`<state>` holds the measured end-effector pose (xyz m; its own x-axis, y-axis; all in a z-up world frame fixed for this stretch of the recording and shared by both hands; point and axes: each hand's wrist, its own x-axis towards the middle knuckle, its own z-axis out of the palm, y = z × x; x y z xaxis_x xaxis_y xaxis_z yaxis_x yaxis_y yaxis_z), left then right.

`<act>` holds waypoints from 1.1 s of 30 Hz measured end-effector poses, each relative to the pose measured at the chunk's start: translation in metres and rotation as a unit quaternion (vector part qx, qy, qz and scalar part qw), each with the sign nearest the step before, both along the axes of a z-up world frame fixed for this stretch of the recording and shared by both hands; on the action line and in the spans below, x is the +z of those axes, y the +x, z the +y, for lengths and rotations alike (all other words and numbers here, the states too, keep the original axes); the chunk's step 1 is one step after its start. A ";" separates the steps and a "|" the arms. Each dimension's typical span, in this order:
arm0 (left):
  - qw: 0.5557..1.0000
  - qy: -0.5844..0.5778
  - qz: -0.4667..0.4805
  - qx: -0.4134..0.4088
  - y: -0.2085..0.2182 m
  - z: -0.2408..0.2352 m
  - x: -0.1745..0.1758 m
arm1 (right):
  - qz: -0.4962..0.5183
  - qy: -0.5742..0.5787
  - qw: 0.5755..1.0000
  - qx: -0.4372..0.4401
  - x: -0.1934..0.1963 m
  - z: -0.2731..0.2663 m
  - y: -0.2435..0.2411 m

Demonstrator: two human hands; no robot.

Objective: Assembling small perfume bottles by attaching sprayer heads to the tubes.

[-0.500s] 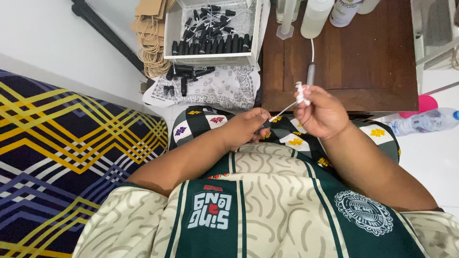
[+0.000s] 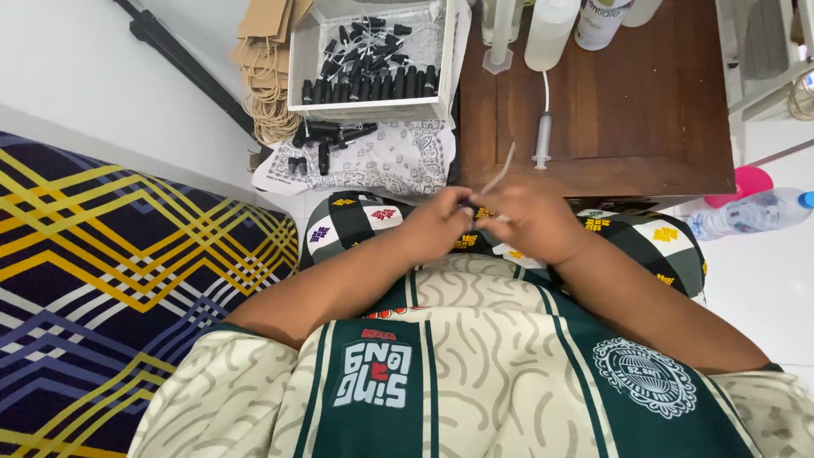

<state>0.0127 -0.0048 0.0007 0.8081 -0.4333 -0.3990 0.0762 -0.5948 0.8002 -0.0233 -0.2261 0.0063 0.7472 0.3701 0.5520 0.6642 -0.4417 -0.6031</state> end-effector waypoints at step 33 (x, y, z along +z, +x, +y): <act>0.965 -0.230 0.087 0.092 -0.019 0.011 0.044 | 0.238 0.203 0.947 -0.066 0.021 -0.001 -0.011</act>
<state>-0.0065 0.0063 0.0451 0.8258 -0.4534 -0.3353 0.3040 -0.1429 0.9419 -0.0341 -0.2275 0.0273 0.9723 0.0849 0.2177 0.2294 -0.1692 -0.9585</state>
